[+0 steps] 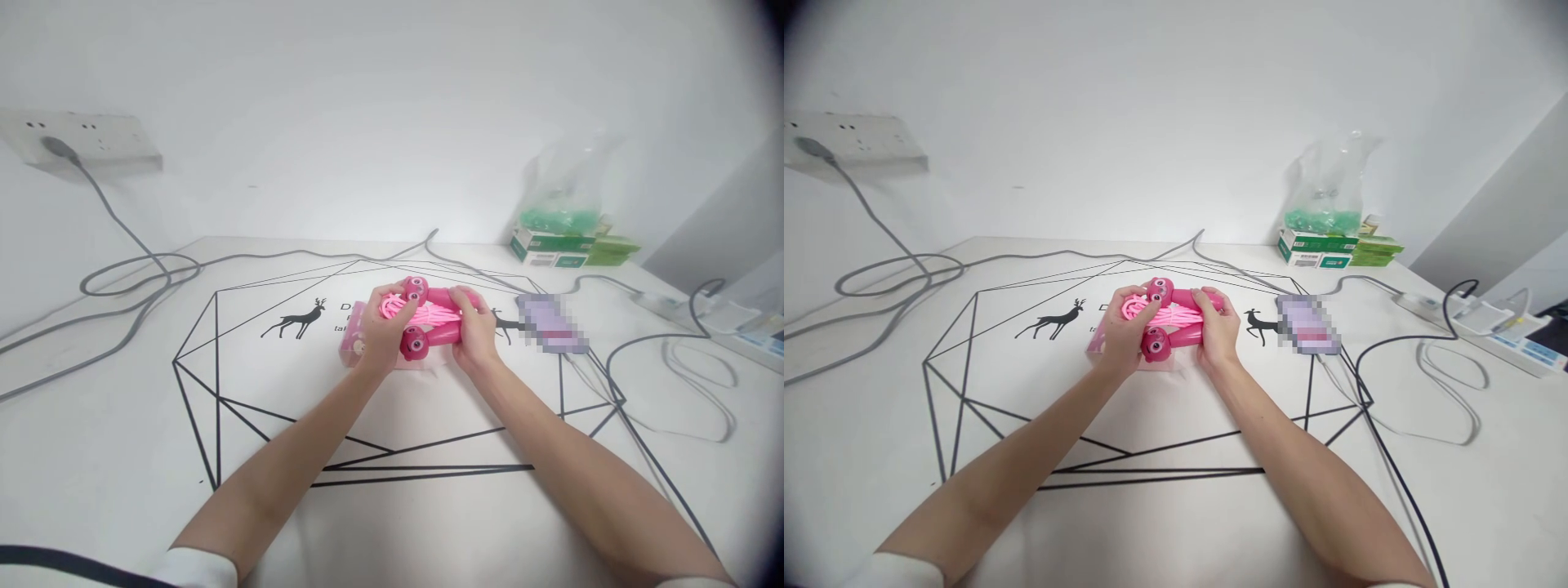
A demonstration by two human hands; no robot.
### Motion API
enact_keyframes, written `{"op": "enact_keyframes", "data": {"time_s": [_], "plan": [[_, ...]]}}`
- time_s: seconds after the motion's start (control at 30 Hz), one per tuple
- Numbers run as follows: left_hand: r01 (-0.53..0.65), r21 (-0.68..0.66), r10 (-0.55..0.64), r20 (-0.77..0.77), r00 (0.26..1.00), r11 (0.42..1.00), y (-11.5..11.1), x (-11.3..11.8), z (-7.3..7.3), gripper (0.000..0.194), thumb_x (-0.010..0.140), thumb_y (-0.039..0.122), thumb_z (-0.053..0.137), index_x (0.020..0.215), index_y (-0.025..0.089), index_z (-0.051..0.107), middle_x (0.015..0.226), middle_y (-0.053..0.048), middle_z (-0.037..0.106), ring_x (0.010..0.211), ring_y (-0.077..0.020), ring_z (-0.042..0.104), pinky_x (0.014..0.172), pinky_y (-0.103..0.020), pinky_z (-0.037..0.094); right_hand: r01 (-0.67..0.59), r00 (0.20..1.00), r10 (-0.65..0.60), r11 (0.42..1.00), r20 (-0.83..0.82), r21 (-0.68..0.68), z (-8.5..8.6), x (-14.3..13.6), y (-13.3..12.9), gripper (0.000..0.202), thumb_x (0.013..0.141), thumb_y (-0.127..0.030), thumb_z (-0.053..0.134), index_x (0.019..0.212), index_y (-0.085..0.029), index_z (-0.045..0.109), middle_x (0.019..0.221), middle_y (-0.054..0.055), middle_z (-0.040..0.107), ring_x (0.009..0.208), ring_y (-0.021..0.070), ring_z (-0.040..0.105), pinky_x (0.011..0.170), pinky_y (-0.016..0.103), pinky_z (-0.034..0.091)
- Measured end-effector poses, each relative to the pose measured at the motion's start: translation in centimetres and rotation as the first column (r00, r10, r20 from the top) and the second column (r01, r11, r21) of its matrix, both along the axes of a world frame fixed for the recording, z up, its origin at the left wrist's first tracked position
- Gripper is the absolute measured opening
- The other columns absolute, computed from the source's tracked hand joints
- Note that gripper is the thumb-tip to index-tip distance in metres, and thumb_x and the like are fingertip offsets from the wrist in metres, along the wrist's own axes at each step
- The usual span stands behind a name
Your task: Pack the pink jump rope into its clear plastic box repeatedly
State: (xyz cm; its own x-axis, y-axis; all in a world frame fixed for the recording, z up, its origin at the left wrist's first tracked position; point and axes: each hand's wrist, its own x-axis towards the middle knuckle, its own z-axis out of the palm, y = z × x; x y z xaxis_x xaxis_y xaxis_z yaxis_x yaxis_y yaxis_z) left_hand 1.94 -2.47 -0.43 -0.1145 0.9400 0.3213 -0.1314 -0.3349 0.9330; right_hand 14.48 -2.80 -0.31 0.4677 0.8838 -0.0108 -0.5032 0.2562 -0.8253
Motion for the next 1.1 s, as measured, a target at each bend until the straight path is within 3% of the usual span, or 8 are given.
{"op": "enact_keyframes", "data": {"time_s": [0.23,0.43,0.57,0.7,0.83,0.9,1.0,1.1], "plan": [[0.159,-0.051,-0.163,-0.094,0.982,0.986,0.2,-0.2,0.0,0.04,0.079,0.037,0.073,0.113,0.025,0.055,0.109,-0.005,0.065,0.094,-0.0209,0.065,0.072,-0.03,0.054,0.068,0.996,-0.07,0.996,-0.048,-0.049,0.1,1.3,0.9,0.031,0.06,-0.026,0.082,0.085,-0.019,0.065,0.078,0.0,0.07,0.076,0.0187,0.068,0.069,0.03,0.059],[0.109,0.077,-0.078,-0.328,0.941,0.991,1.0,-1.3,0.3,0.038,0.088,0.035,0.061,0.123,0.026,0.053,0.139,-0.007,0.052,0.131,-0.0256,0.048,0.104,-0.039,0.042,0.191,0.979,-0.194,0.981,-0.068,-0.045,-0.2,4.0,2.2,0.029,0.06,-0.024,0.081,0.084,-0.018,0.066,0.075,-0.002,0.069,0.073,0.0168,0.067,0.062,0.027,0.058],[0.151,0.087,-0.068,-0.605,0.794,0.985,0.7,-1.1,0.0,0.048,0.082,0.034,0.064,0.128,0.023,0.053,0.137,-0.011,0.055,0.13,-0.0316,0.048,0.108,-0.047,0.036,0.279,0.959,-0.281,0.959,-0.048,-0.045,-1.1,5.6,3.0,0.026,0.063,-0.025,0.078,0.084,-0.018,0.065,0.077,-0.003,0.068,0.076,0.0166,0.068,0.065,0.027,0.058],[0.219,0.092,-0.065,-0.783,0.619,0.971,-0.4,0.0,-0.7,0.058,0.081,0.03,0.062,0.136,0.02,0.047,0.137,-0.016,0.055,0.131,-0.0352,0.047,0.111,-0.053,0.03,0.315,0.949,-0.314,0.948,0.024,-0.045,-2.0,6.2,3.2,0.026,0.063,-0.026,0.078,0.085,-0.018,0.065,0.076,-0.003,0.067,0.075,0.0165,0.067,0.065,0.027,0.058],[0.199,-0.06,-0.135,-0.912,0.387,0.978,-1.4,0.4,-0.6,0.078,0.078,0.021,0.059,0.149,0.017,0.026,0.154,-0.018,0.036,0.145,-0.0339,0.028,0.118,-0.058,0.014,0.328,0.943,-0.324,0.943,0.071,-0.054,-2.5,6.1,3.2,0.027,0.063,-0.026,0.078,0.085,-0.018,0.066,0.078,-0.002,0.067,0.074,0.0159,0.067,0.065,0.027,0.057],[0.204,-0.11,-0.164,-0.95,0.267,0.973,-1.7,0.3,-0.4,0.082,0.078,0.018,0.057,0.151,0.014,0.02,0.158,-0.017,0.027,0.148,-0.0313,0.02,0.119,-0.057,0.012,0.336,0.94,-0.331,0.94,0.079,-0.058,-2.8,6.1,3.2,0.028,0.063,-0.026,0.078,0.086,-0.017,0.066,0.079,-0.001,0.067,0.075,0.0161,0.067,0.067,0.027,0.057],[0.21,-0.113,-0.152,-0.971,0.183,0.971,-1.7,0.3,-0.1,0.084,0.076,0.015,0.057,0.151,0.012,0.018,0.157,-0.017,0.027,0.148,-0.0304,0.017,0.119,-0.053,0.017,0.354,0.934,-0.348,0.933,0.083,-0.068,-3.3,6.3,3.4,0.029,0.062,-0.027,0.078,0.087,-0.017,0.066,0.081,-0.001,0.067,0.077,0.0165,0.067,0.068,0.028,0.057],[0.213,-0.104,-0.136,-0.981,0.142,0.971,-1.4,0.4,0.3,0.079,0.073,0.012,0.06,0.146,0.012,0.028,0.149,-0.018,0.037,0.144,-0.0302,0.027,0.117,-0.048,0.025,0.373,0.927,-0.369,0.925,0.067,-0.068,-3.7,6.7,3.6,0.029,0.062,-0.027,0.078,0.086,-0.017,0.065,0.08,-0.001,0.066,0.076,0.0163,0.066,0.068,0.028,0.057]]}}
